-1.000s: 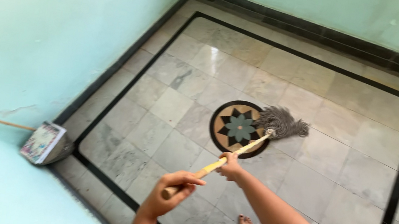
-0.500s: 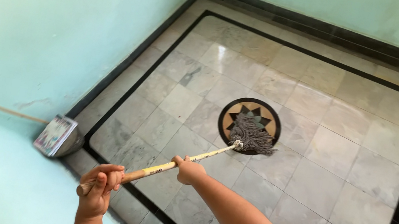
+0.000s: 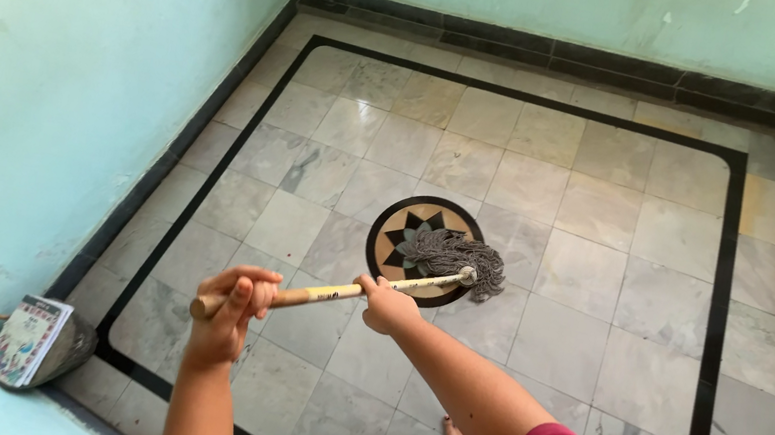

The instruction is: The person mops a tiled floor with a decorative circular design using a mop, cleaning the surface around the center and near the door.

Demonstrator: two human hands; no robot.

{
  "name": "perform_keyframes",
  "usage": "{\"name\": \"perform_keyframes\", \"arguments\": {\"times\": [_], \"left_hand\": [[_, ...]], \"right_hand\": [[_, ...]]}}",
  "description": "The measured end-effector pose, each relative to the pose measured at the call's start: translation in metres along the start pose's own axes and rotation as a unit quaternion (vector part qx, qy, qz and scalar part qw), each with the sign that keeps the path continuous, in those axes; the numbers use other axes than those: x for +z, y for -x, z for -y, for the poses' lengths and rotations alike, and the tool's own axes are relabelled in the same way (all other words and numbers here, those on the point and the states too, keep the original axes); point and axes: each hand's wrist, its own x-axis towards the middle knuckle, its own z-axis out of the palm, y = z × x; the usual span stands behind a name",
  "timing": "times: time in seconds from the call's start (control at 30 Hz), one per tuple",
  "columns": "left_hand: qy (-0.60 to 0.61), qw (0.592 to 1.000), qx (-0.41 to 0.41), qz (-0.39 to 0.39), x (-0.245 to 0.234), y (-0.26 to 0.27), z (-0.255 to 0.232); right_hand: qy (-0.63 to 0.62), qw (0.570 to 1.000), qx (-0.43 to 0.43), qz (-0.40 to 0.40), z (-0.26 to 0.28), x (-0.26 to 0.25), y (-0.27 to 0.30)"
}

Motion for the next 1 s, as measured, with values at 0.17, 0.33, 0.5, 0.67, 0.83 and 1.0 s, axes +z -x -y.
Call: {"name": "perform_keyframes", "arguments": {"times": [0.17,0.33,0.5,0.67,0.83,1.0], "left_hand": [[0.008,0.999,0.027,-0.027,0.028,-0.051,0.0],[0.04,0.997,0.021,-0.063,0.027,-0.07,0.004],[0.063,0.994,0.006,-0.087,-0.017,-0.067,0.014],[0.073,0.992,-0.004,-0.105,-0.094,-0.051,0.05],[0.032,0.988,-0.033,-0.147,-0.161,-0.056,0.099],[0.139,0.969,-0.109,-0.175,-0.225,-0.102,0.079]], "right_hand": [[0.036,0.999,-0.023,-0.016,-0.02,-0.029,-0.022],[0.055,0.998,-0.016,0.0,-0.013,-0.043,-0.044],[0.049,0.998,-0.036,0.033,0.002,-0.031,-0.088],[0.061,0.995,-0.064,0.052,0.002,0.017,-0.147],[0.019,1.0,-0.004,0.0,-0.001,0.058,-0.212],[-0.018,0.997,0.072,-0.028,0.054,0.038,-0.276]]}}
